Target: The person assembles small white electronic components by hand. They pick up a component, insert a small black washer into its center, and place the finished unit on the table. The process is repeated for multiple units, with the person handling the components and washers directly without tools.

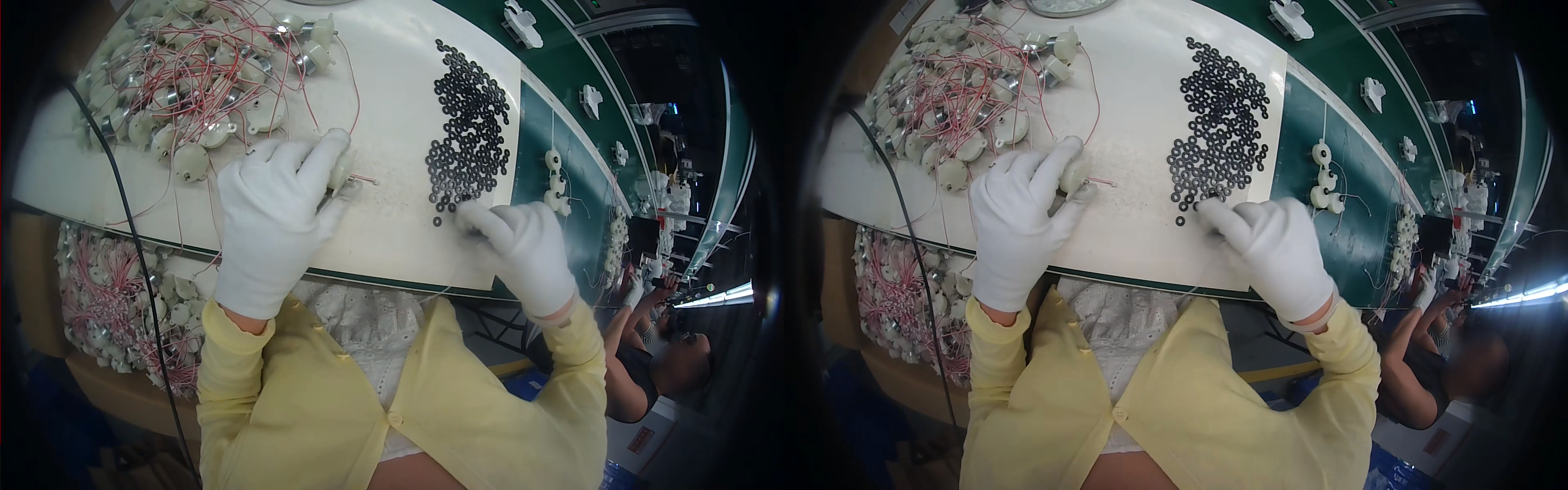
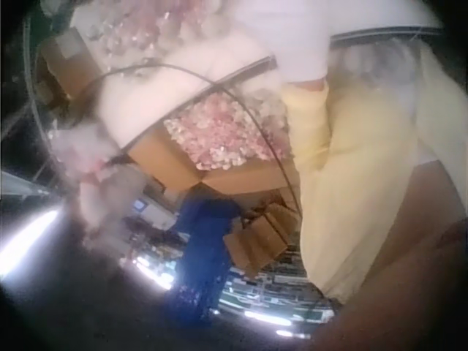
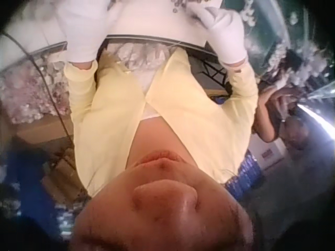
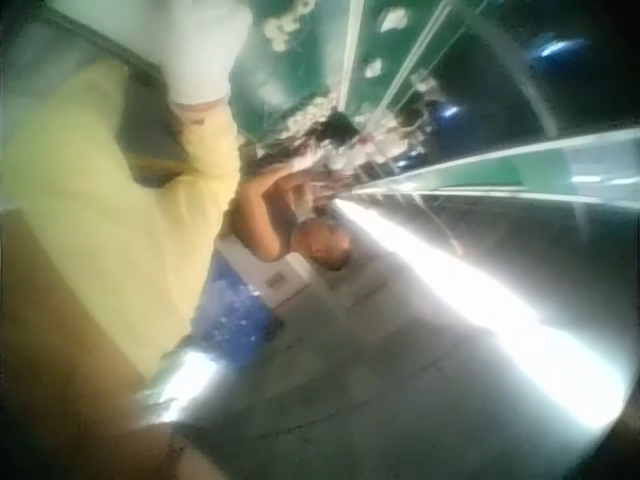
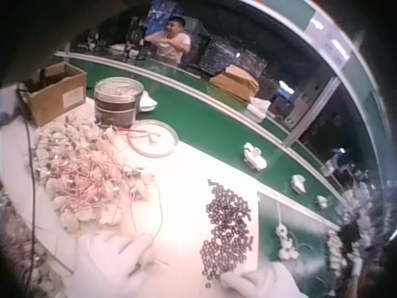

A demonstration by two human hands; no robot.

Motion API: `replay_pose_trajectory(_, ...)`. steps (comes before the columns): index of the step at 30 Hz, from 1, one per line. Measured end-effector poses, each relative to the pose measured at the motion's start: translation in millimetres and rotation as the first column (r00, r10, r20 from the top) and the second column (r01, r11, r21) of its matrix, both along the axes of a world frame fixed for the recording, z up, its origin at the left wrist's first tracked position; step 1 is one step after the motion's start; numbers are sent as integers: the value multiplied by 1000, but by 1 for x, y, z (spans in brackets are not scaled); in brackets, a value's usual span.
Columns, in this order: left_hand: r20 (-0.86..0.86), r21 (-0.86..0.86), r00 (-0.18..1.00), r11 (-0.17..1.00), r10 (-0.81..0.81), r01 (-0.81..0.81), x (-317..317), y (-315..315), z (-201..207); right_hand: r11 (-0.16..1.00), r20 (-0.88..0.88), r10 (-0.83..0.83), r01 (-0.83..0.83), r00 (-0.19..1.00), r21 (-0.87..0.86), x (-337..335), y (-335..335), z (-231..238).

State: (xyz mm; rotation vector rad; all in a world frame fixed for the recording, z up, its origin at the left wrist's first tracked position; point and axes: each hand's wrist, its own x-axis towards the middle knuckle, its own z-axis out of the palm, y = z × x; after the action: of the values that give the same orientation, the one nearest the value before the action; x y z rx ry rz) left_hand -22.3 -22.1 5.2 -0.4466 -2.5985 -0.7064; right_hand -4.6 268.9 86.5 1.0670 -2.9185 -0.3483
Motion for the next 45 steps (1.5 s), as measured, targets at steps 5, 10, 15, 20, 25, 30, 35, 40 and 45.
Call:
replay_pose_trajectory(5,-153,-23,966,976,210,-216,4,0,2,996,-157,-63,71,986,48,39,48,-7)
replay_pose_trajectory(10,-220,-107,954,967,203,-230,4,2,0,974,-26,-180,175,983,-141,59,67,15)
replay_pose_trajectory(15,-134,-161,988,982,77,-98,-5,2,8,808,-48,-510,459,859,-370,26,40,-11)
replay_pose_trajectory(20,-126,-140,990,987,63,-81,-4,1,7,920,-239,-307,223,921,-322,26,45,-40)
replay_pose_trajectory(25,-151,-11,986,998,66,-68,-4,-5,10,902,-300,-393,301,869,-308,47,64,-49)
replay_pose_trajectory(30,-134,81,991,997,20,-9,-5,-3,19,868,-336,-477,376,812,-324,41,73,-51)
replay_pose_trajectory(35,-233,74,969,995,83,-67,-4,-12,25,819,-303,-564,471,769,-329,33,81,-34)
replay_pose_trajectory(40,-82,164,984,976,160,-145,8,-17,38,764,-247,-589,432,769,-479,28,51,-33)
replay_pose_trajectory(45,-91,250,984,960,152,-125,14,-22,42,805,-281,-559,429,780,-410,17,61,-58)
